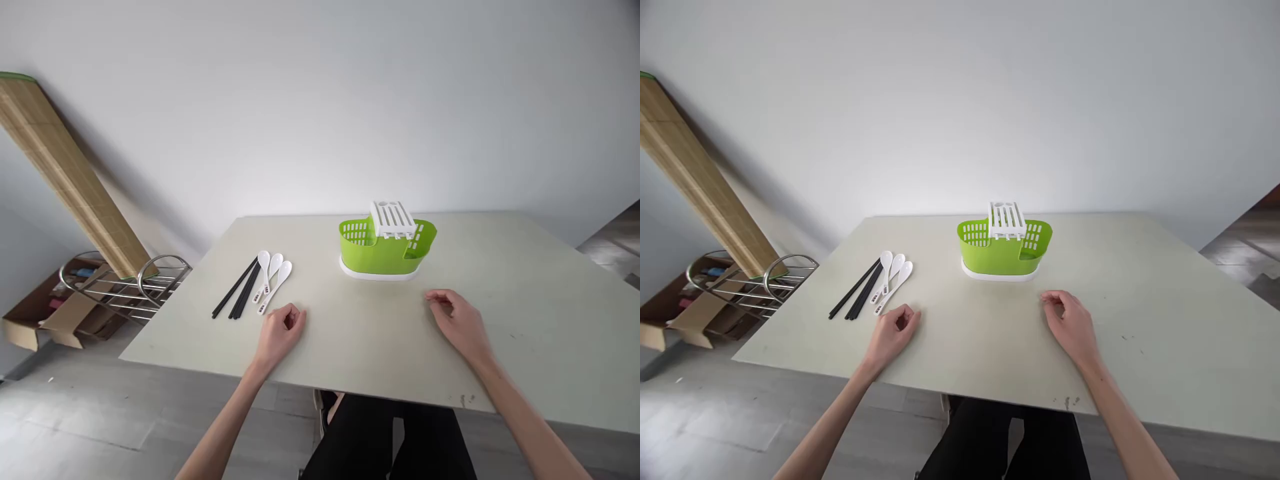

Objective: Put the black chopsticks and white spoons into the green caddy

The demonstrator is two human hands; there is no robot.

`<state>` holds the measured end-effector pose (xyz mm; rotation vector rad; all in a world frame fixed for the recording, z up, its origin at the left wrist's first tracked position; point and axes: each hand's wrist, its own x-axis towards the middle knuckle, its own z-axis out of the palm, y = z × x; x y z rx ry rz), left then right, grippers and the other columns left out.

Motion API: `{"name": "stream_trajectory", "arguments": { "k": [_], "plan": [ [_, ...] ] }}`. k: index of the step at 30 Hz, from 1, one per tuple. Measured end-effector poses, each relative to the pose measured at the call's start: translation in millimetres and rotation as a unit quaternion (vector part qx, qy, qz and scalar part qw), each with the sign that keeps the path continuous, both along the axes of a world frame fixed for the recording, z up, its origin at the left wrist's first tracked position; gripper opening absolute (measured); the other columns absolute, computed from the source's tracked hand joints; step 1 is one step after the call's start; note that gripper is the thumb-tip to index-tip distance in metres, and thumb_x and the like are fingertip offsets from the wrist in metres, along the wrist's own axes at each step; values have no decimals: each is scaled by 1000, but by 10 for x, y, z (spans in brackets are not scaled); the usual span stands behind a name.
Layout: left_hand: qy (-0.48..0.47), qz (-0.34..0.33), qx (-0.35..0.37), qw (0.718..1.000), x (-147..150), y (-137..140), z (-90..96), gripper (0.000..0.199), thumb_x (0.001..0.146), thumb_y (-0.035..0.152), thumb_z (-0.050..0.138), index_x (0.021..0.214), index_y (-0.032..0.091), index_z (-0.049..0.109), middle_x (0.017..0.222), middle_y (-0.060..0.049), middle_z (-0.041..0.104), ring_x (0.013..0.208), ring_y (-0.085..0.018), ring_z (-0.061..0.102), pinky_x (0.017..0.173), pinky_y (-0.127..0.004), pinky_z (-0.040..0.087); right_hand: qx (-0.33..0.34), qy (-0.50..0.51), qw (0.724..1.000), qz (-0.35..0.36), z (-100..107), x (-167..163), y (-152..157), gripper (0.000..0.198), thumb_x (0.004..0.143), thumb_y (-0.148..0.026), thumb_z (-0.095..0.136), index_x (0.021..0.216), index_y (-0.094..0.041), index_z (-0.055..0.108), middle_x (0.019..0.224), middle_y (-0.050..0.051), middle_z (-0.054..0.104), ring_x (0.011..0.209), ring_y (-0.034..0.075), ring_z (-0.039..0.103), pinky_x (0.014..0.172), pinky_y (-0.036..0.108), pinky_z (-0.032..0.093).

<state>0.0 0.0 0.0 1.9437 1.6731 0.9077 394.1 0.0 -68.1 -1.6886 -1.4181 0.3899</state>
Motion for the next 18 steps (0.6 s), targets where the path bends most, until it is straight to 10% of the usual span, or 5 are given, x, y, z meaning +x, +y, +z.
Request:
{"name": "stream_trajectory", "arguments": {
  "k": [18],
  "plan": [
    [21,-6,-5,1000,2,1,18,37,94,43,56,65,22,44,58,5,45,56,-12,40,58,-27,32,-5,0,1000,-1,8,-10,-3,27,86,-38,51,100,-24,70,108,6,76,99,25,69,95,42,51]
  ]
}}
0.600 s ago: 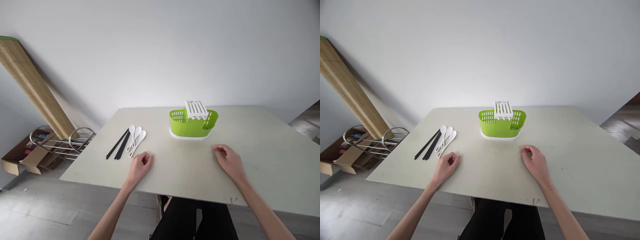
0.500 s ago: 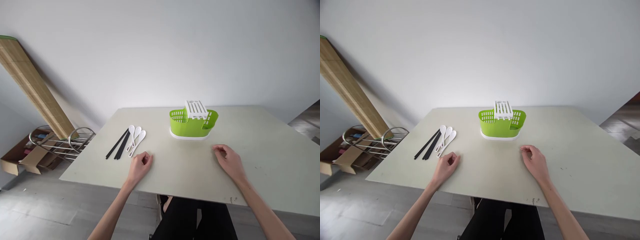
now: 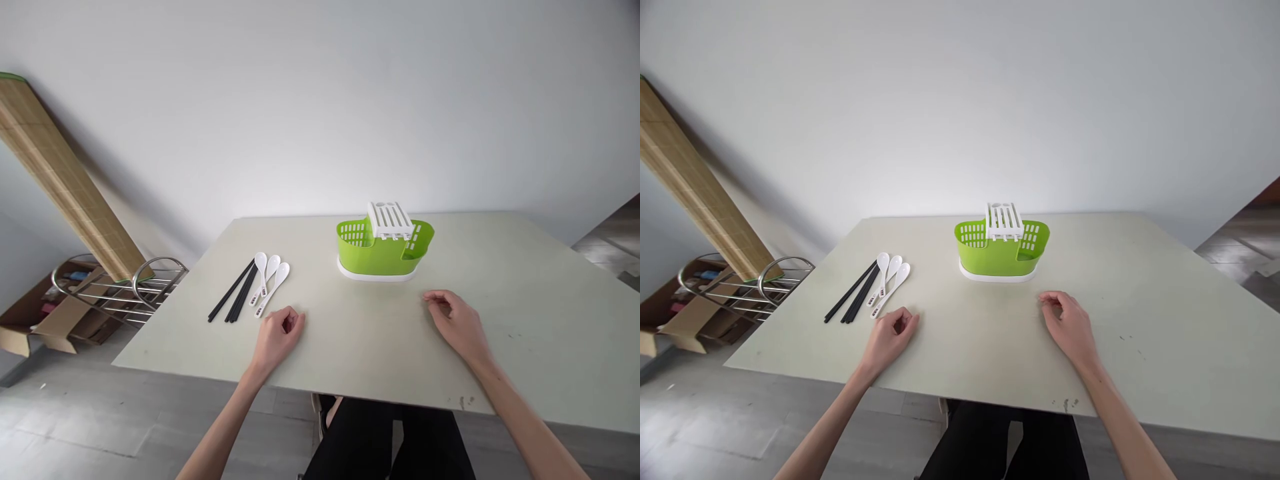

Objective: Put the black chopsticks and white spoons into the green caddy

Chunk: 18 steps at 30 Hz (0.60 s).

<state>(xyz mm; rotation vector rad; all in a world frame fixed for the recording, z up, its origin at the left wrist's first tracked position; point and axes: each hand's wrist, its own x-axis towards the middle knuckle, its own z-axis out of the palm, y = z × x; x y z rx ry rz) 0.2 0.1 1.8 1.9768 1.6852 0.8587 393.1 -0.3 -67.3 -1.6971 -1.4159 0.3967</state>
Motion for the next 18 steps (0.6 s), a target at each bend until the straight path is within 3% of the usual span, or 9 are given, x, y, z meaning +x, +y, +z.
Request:
{"name": "stream_trajectory", "arguments": {
  "k": [6,10,13,16,18],
  "plan": [
    [18,-9,6,1000,-15,8,-25,38,95,44,54,66,22,44,58,4,46,57,-12,41,58,-27,32,22,-15,1000,-6,-36,-14,13,25,87,-35,50,102,-23,67,108,7,74,96,24,69,96,43,52],
    [32,-24,17,999,-17,3,-20,38,96,43,52,66,22,45,59,3,49,58,-13,43,60,-28,34,67,-61,996,-28,10,-94,62,47,89,-33,51,134,-20,56,129,15,63,108,28,66,94,44,56],
    [39,-34,24,998,-13,-10,-9,37,96,42,52,66,22,46,60,2,52,60,-14,46,61,-28,35,95,-135,986,-1,113,-223,158,70,92,-30,51,158,-19,33,157,20,39,139,35,48,105,51,52],
    [44,-40,31,998,-12,-28,-7,37,96,41,52,66,22,45,62,1,55,62,-15,49,64,-29,38,106,-218,970,27,216,-375,313,78,93,-26,50,165,-20,20,170,18,14,154,40,27,114,58,44],
    [45,-44,32,998,-13,-39,-16,36,96,40,53,66,22,43,63,1,56,62,-15,49,66,-29,39,116,-264,957,40,253,-469,441,77,94,-24,48,166,-19,19,171,17,15,158,42,17,118,62,38]
  ]
}}
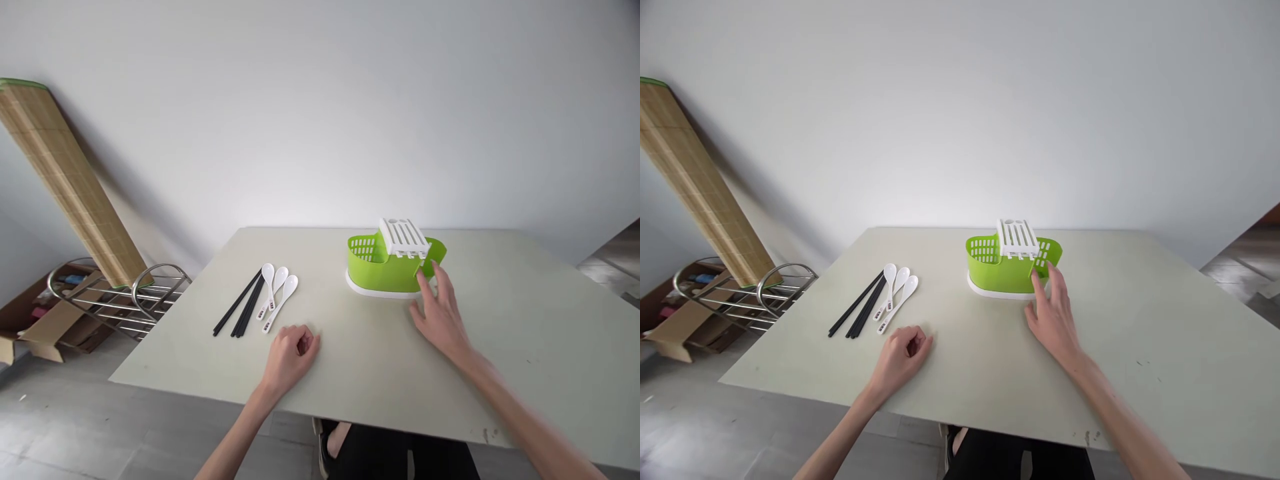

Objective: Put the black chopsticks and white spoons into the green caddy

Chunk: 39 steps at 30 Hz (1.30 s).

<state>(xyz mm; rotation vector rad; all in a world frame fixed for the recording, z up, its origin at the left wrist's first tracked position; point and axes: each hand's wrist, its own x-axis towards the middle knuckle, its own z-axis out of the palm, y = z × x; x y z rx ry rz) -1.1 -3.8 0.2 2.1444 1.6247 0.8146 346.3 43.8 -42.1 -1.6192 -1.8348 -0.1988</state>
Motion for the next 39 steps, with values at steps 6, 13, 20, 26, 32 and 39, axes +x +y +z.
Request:
{"name": "stream_trajectory", "arguments": {
  "k": [6,13,20,26,32,39],
  "plan": [
    [9,-31,4,999,-5,-2,-60,35,96,32,54,66,22,40,60,2,55,60,-14,50,71,-31,40,-7,-77,997,27,24,-355,411,70,94,-18,40,163,-13,24,148,21,51,156,42,22,116,62,38],
    [14,-60,9,998,-15,-21,-131,30,94,25,56,67,22,43,63,2,60,60,-14,52,71,-34,40,9,-88,993,79,156,-1297,931,81,88,-7,43,165,-15,17,132,21,57,137,43,42,108,59,42],
    [7,-70,11,997,-17,-41,-186,28,89,19,59,67,23,42,62,2,60,60,-15,52,69,-36,40,-31,-93,989,112,338,-2226,1381,82,86,1,44,164,-13,22,127,21,59,122,40,47,97,54,46],
    [5,-72,12,997,-10,-34,-208,28,87,17,59,67,23,42,61,2,59,58,-15,51,68,-36,40,-48,-83,987,130,393,-2668,1562,76,91,2,38,164,-12,23,125,22,61,119,39,49,94,53,47],
    [2,-69,6,998,5,-23,-188,29,87,16,58,66,23,39,60,3,58,56,-13,49,69,-36,40,-54,-56,985,155,378,-2740,1565,82,89,2,40,166,-9,16,144,25,55,144,42,39,108,58,45],
    [0,-67,-1,998,-11,4,-157,30,92,24,56,65,22,44,61,1,59,56,-13,49,71,-35,42,-47,-6,969,242,120,-2176,1274,99,82,4,42,169,-22,3,177,11,5,162,31,3,123,55,35]
  ]
}}
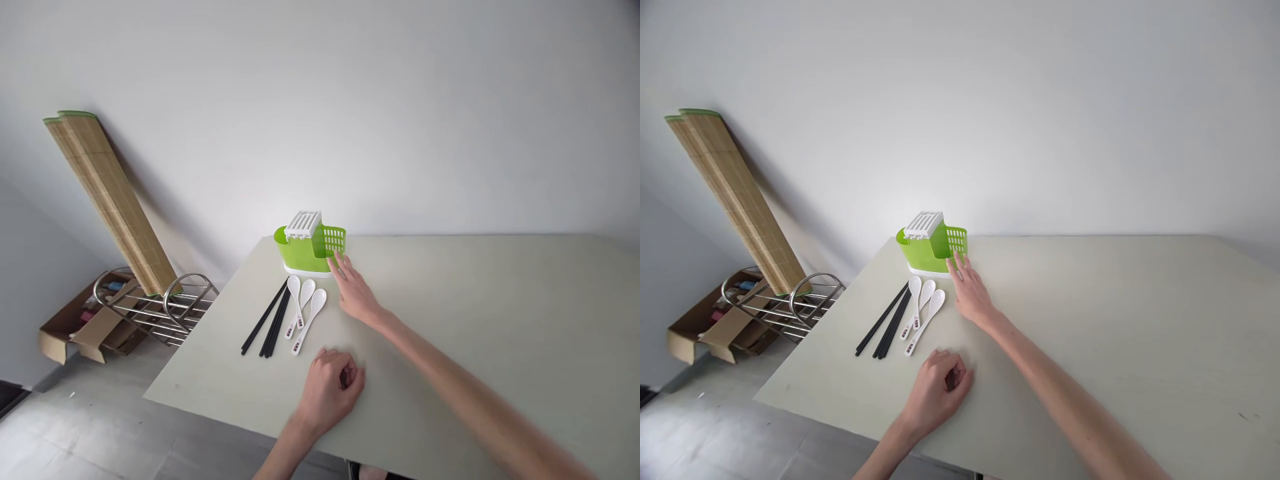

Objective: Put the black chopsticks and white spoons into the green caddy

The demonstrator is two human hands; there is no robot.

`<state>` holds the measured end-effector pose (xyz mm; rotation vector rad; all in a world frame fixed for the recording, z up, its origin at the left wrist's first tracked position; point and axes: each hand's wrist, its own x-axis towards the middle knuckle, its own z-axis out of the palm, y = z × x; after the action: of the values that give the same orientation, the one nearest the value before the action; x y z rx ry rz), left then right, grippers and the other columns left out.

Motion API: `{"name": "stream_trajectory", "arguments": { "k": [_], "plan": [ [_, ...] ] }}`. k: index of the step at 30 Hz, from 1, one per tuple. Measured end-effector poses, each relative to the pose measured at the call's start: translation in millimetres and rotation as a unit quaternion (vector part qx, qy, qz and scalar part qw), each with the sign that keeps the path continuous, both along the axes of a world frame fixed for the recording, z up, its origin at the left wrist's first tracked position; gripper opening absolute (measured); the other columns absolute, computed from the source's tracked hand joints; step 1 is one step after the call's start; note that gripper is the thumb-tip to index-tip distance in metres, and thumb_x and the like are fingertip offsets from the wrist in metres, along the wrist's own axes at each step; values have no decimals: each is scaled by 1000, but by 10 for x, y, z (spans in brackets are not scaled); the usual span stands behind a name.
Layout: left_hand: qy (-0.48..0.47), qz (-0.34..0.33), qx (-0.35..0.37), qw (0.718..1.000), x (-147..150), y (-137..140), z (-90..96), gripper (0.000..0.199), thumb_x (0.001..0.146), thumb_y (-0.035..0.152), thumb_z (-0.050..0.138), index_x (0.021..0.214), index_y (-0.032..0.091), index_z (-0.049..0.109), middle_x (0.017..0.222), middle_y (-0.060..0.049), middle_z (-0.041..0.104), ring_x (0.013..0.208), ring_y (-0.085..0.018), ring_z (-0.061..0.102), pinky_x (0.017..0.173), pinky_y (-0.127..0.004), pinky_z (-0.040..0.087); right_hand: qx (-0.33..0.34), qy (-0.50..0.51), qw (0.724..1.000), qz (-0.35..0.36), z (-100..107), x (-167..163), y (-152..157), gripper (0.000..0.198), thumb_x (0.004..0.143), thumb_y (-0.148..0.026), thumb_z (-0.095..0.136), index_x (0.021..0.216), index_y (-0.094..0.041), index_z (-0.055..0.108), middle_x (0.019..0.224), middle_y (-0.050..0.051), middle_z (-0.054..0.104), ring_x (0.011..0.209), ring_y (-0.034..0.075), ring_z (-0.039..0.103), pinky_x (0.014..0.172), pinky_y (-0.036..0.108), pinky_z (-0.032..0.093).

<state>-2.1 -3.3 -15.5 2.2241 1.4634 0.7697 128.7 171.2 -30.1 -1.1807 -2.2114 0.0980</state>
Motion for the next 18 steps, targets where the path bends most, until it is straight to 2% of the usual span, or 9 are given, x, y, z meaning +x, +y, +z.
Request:
{"name": "stream_trajectory", "arguments": {
  "k": [3,6,9,13,18],
  "plan": [
    [7,0,0,1000,-4,9,6,32,94,27,56,65,22,43,61,2,58,58,-13,50,72,-34,43,-7,38,999,-18,-252,473,-210,90,89,-2,38,170,-26,4,175,10,16,162,29,11,123,55,35],
    [29,0,9,1000,-2,16,13,32,95,28,54,66,22,41,61,3,56,58,-13,50,73,-32,42,-38,67,995,-57,-464,961,-395,72,99,-15,38,168,-21,19,172,12,28,160,29,21,124,55,35],
    [63,-10,34,997,39,56,16,32,96,27,53,67,22,40,61,3,55,58,-13,49,71,-31,41,-79,98,987,-97,-541,1324,-525,58,103,-27,39,161,-19,37,166,13,40,157,29,30,124,55,37],
    [122,-53,83,988,240,238,3,29,97,25,51,69,23,42,65,0,57,61,-15,51,64,-30,35,-94,94,987,-95,-482,1482,-608,49,103,-28,41,148,-18,56,156,12,55,152,29,40,123,53,38],
    [164,-77,100,978,635,663,-41,23,94,22,52,71,23,49,70,-2,62,65,-16,56,60,-31,30,-73,66,992,-82,-401,1431,-634,45,102,-26,44,143,-17,61,154,12,57,148,29,47,124,53,38]
  ]
}}
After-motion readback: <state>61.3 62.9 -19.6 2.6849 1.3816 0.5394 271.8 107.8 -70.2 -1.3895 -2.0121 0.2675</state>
